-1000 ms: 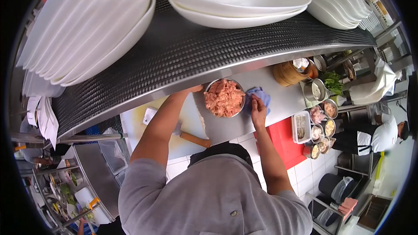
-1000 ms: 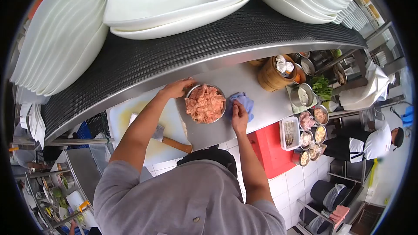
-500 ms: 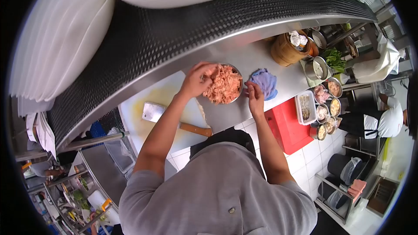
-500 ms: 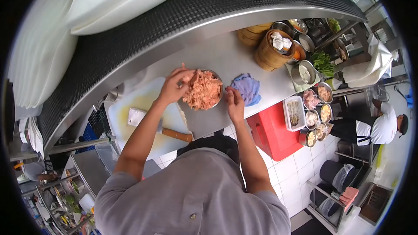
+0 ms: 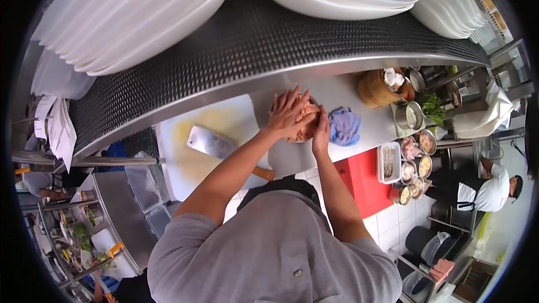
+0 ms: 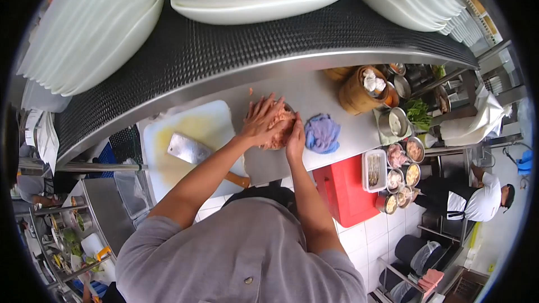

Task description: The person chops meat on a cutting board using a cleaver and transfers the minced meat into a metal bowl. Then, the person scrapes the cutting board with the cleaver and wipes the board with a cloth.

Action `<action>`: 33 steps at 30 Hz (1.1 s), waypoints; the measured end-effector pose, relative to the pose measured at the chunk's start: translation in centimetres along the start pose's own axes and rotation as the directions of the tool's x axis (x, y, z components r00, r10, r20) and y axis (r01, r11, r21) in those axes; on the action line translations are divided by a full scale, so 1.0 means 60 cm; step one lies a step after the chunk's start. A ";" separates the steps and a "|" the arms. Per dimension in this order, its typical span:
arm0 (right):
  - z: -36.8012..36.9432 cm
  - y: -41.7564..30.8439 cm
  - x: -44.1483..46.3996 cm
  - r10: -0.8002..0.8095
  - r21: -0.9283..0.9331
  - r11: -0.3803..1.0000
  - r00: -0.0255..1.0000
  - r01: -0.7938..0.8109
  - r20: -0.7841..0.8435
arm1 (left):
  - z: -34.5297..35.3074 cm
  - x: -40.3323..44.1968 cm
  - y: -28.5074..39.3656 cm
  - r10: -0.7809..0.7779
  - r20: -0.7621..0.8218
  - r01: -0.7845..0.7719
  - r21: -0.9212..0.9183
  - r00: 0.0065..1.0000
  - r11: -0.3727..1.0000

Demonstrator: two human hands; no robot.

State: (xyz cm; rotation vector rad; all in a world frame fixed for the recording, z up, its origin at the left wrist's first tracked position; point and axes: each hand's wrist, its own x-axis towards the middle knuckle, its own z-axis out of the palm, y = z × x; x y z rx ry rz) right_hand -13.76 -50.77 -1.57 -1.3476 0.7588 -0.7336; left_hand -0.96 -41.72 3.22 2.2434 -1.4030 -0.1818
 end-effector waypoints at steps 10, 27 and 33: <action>-0.094 0.091 -0.021 0.180 -0.196 0.965 0.984 -0.176 0.001 | 0.010 0.091 -0.232 -0.119 -0.067 0.122 0.030 0.991 0.992; -0.089 0.056 -0.032 0.339 0.121 0.928 0.932 -0.353 0.126 | 0.028 0.013 -0.195 -0.242 -0.400 0.098 -0.347 0.884 0.933; -0.093 0.055 -0.016 0.283 0.019 0.958 0.955 -0.286 0.094 | -0.029 -0.067 -0.063 0.045 -0.379 -0.200 -0.381 0.924 0.903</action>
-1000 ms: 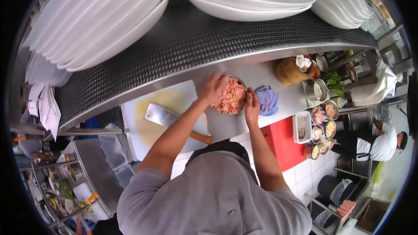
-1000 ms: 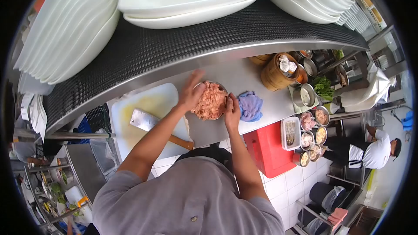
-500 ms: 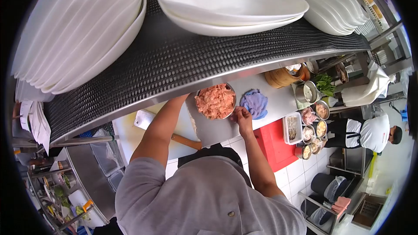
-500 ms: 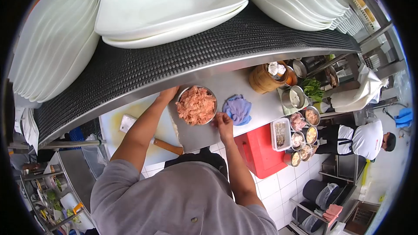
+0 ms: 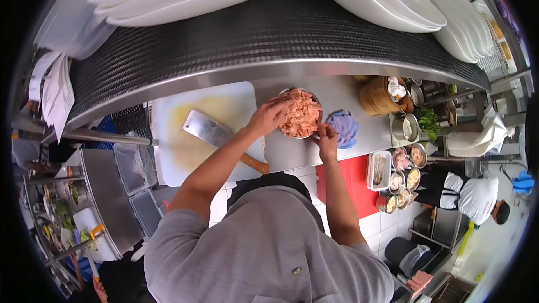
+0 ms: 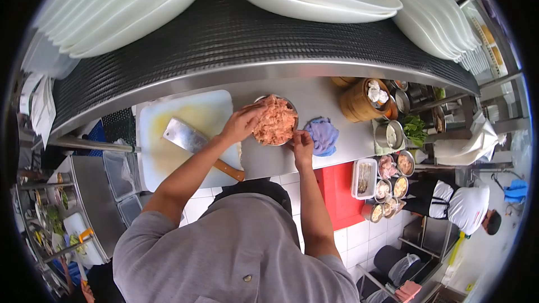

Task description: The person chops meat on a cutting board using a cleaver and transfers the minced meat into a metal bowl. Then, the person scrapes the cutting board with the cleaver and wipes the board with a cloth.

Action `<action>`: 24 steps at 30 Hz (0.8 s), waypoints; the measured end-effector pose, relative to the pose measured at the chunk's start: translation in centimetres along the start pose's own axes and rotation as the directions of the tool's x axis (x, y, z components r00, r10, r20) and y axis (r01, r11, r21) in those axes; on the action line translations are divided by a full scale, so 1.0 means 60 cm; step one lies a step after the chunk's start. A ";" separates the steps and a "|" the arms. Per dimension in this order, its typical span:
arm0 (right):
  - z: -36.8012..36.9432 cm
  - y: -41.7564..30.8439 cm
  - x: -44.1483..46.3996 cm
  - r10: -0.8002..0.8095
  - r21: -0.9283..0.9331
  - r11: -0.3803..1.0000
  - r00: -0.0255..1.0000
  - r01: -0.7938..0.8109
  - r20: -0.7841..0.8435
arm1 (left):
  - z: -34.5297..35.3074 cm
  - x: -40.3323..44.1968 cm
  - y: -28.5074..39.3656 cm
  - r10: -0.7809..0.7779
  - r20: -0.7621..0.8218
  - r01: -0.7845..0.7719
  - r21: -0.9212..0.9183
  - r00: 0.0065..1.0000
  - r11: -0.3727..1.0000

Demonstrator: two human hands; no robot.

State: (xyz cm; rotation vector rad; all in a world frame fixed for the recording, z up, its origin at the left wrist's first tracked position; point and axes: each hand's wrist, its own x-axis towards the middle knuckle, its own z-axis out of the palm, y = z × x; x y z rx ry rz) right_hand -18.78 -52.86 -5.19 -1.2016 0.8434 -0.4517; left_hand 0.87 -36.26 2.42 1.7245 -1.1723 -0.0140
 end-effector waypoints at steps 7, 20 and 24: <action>0.051 -0.126 0.046 -0.494 -0.567 0.681 0.862 0.464 0.113 | 0.022 -0.050 0.029 -0.157 0.295 0.048 0.346 0.943 0.937; 0.105 -0.125 0.077 -0.371 -0.638 0.361 0.733 0.680 0.571 | 0.059 0.010 0.004 -0.150 0.235 0.099 0.217 0.960 0.971; 0.077 -0.111 0.098 -0.476 -0.380 0.628 0.721 0.680 0.504 | 0.059 0.012 0.003 -0.045 0.199 -0.011 0.272 0.979 0.962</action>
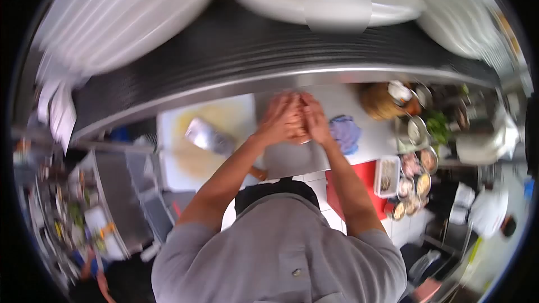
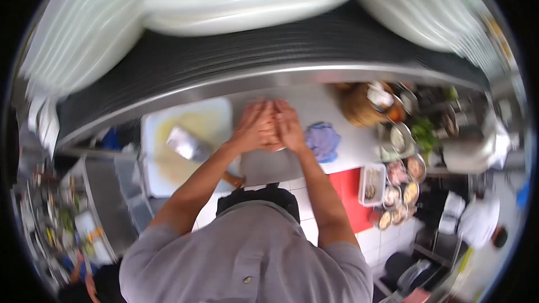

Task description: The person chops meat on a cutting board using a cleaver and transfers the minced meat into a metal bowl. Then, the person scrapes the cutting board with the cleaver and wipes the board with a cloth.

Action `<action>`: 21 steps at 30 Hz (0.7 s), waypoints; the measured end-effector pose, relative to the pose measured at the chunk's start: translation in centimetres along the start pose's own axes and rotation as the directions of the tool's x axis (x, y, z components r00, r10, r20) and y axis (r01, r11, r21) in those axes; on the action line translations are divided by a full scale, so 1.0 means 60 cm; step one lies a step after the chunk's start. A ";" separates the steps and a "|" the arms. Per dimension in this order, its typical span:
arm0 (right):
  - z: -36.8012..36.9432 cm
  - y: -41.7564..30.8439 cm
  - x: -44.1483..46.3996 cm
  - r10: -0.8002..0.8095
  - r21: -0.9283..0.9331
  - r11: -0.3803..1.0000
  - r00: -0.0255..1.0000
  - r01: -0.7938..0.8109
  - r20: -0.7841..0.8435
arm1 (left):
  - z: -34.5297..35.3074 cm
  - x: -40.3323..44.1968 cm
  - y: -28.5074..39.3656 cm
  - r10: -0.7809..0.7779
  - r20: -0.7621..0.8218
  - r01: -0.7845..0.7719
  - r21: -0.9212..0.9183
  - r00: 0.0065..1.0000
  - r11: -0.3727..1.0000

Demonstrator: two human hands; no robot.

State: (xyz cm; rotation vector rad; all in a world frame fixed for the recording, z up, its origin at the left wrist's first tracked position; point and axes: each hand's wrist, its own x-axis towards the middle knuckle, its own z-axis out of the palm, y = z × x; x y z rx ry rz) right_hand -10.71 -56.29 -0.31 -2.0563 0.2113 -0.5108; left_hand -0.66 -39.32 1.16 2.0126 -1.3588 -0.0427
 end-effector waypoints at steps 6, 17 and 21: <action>0.009 0.082 -0.113 0.546 0.194 0.836 0.817 -0.514 -0.185 | -0.059 -0.070 0.023 -0.034 -0.286 0.024 -0.038 0.957 0.999; 0.032 0.015 -0.148 0.617 0.573 0.649 0.787 -0.500 -0.013 | -0.102 -0.136 0.067 -0.134 -0.259 0.068 -0.248 0.956 0.966; 0.053 0.009 -0.229 0.626 0.567 0.713 0.739 -0.412 -0.250 | -0.085 -0.148 0.104 -0.108 -0.278 0.020 -0.302 0.954 0.953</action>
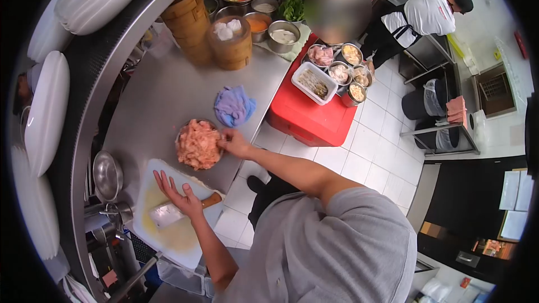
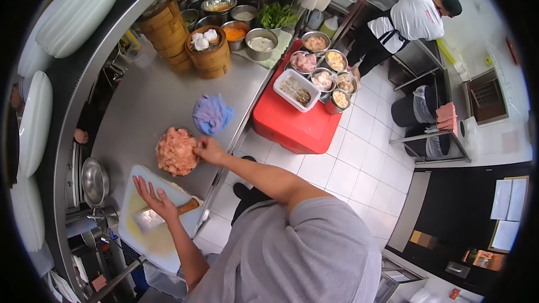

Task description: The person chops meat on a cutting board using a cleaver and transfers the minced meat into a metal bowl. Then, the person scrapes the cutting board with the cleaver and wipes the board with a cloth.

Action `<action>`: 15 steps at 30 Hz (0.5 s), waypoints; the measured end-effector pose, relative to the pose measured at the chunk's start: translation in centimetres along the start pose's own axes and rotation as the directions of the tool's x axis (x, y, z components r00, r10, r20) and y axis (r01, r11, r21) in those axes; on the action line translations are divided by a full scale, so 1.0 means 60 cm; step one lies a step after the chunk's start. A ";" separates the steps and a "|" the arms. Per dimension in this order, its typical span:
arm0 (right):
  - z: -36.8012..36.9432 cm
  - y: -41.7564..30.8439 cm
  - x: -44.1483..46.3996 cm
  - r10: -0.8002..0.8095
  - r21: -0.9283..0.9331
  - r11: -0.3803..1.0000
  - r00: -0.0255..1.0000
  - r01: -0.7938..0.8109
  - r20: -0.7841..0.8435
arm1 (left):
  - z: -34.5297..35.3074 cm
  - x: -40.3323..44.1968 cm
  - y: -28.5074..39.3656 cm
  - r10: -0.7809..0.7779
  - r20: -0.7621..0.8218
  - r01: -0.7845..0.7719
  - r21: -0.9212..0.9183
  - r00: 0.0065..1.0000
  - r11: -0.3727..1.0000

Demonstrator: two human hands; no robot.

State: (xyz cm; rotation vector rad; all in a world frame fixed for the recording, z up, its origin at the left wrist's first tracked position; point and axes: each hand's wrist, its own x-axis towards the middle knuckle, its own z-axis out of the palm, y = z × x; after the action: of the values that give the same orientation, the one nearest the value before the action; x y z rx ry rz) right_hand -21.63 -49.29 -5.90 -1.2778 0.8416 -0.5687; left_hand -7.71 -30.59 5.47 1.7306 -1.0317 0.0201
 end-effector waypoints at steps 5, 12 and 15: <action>-0.203 -0.015 -0.137 0.099 0.150 0.985 0.988 -0.081 -0.115 | 0.019 -0.035 0.065 0.054 -0.030 -0.056 -0.039 0.998 0.998; -0.554 0.083 -0.304 0.232 0.123 0.971 0.925 -0.203 -0.301 | 0.133 -0.149 0.136 0.104 0.162 -0.139 0.223 0.981 0.965; -0.682 0.175 -0.348 0.292 0.141 0.956 0.890 -0.258 -0.349 | 0.238 -0.181 0.177 -0.010 0.223 -0.029 0.169 0.975 0.985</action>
State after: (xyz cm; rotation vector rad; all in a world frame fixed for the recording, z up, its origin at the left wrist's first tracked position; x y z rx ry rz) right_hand -67.67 -54.95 -14.17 -0.9564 1.2727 -0.6181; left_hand -27.73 -35.60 2.36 1.9163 -1.2330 -0.0840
